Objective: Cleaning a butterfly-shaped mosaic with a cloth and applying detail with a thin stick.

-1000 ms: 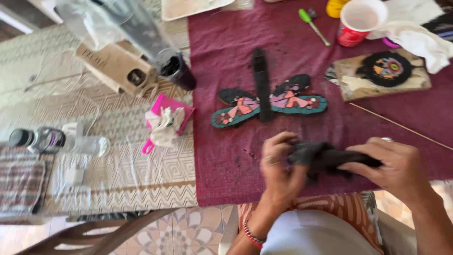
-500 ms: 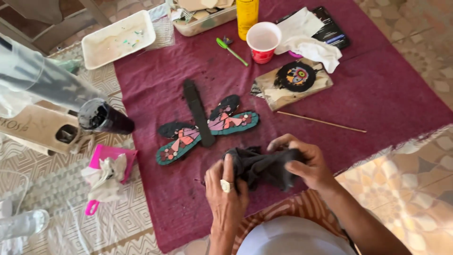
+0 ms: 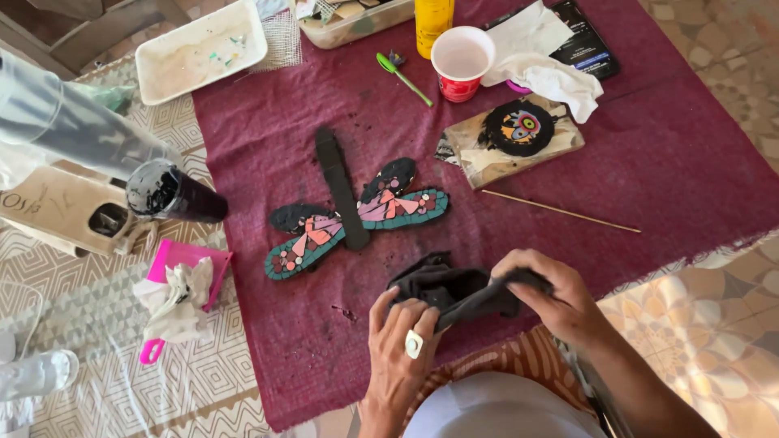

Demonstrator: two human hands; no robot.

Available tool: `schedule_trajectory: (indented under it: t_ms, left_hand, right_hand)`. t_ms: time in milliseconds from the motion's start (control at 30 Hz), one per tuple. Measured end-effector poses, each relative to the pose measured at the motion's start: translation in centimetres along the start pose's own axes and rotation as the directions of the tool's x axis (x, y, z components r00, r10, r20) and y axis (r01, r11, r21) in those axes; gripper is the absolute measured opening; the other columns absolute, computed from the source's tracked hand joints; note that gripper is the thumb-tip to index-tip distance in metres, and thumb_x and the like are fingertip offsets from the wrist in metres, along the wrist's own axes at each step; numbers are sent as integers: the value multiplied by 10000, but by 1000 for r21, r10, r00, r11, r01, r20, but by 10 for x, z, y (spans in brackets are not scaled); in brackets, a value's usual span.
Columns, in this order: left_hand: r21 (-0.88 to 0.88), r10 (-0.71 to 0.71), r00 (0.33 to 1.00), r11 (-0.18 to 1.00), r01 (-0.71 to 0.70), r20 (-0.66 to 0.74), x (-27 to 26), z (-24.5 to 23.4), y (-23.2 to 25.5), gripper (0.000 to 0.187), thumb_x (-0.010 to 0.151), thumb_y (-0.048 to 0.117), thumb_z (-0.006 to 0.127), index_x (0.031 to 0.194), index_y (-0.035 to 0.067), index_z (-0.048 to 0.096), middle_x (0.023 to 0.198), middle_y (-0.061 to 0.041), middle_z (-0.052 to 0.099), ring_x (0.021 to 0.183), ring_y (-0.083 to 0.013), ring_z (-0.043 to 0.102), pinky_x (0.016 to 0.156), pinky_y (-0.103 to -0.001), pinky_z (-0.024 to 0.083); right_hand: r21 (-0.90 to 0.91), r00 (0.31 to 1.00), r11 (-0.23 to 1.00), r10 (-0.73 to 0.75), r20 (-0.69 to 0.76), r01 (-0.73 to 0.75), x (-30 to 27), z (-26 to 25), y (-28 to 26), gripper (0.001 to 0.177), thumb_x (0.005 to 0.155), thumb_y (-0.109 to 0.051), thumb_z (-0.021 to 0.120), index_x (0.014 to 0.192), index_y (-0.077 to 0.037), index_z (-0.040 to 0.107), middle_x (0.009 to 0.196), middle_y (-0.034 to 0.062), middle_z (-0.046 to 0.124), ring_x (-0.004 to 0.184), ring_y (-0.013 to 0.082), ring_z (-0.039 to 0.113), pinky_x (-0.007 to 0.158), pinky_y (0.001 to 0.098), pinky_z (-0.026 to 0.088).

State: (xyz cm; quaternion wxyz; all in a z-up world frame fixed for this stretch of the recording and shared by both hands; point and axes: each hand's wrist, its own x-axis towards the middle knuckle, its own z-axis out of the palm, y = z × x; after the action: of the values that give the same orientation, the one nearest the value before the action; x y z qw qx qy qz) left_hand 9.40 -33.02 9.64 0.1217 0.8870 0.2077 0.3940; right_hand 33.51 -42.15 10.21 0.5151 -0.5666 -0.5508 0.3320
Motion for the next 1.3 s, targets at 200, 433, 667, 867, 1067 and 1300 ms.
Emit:
schedule_trajectory:
  t_ms: [200, 433, 667, 867, 1067, 1300]
  left_hand:
    - [-378, -271, 946, 906, 189, -177, 4, 1, 7, 230, 1060, 129, 444, 1031, 8, 638, 989, -148, 703, 986, -303, 714, 1058, -542, 500]
    - [-308, -186, 916, 948, 73, -354, 3, 13, -6, 198, 1050, 131, 529, 1068, -37, 632, 820, -144, 682, 609, -242, 645, 614, -359, 553]
    - [38, -138, 989, 989, 140, -51, 13, 26, -8, 59, 1047, 109, 578, 1006, 68, 567, 836, -64, 650, 621, -192, 551, 583, -352, 483]
    - [27, 63, 984, 998, -59, -170, -1, 19, -21, 158, 1033, -43, 540, 1185, 0, 528, 1025, -205, 619, 773, -309, 624, 686, -429, 516]
    - [140, 3, 982, 990, 23, -187, -6, 18, -35, 219, 1029, -58, 543, 1229, 20, 589, 1098, -227, 634, 835, -312, 679, 715, -427, 560]
    - [44, -116, 981, 993, 110, 156, 0, 42, -16, 459, 1003, 229, 686, 1392, 23, 554, 1355, -188, 574, 1090, -335, 611, 1056, -528, 438]
  right_hand:
    - [46, 930, 932, 353, 100, -359, 1, 12, 30, 296, 946, -192, 653, 1212, -91, 735, 1053, 42, 801, 927, 128, 725, 780, 238, 584]
    - [229, 873, 904, 241, 423, -361, 3, 35, 37, 517, 744, -460, 867, 1048, -49, 789, 771, 14, 694, 599, 100, 615, 475, 234, 486]
    - [348, 963, 917, -246, 111, 194, 16, 48, 10, 446, 982, -400, 666, 711, -82, 508, 1147, 155, 568, 1099, 276, 521, 993, 456, 399]
    - [471, 974, 853, 207, 93, -227, 18, 33, 27, 327, 814, -338, 832, 873, -39, 713, 1126, 126, 662, 1033, 218, 645, 860, 320, 530]
    - [311, 962, 925, 150, 226, -218, 17, 16, 29, 250, 899, -270, 760, 986, -39, 723, 1016, 57, 660, 781, 117, 655, 611, 202, 554]
    - [668, 836, 744, 354, -420, 21, 34, 53, 52, 324, 983, -140, 642, 1232, 67, 657, 1228, 218, 697, 1093, 306, 697, 1041, 407, 574]
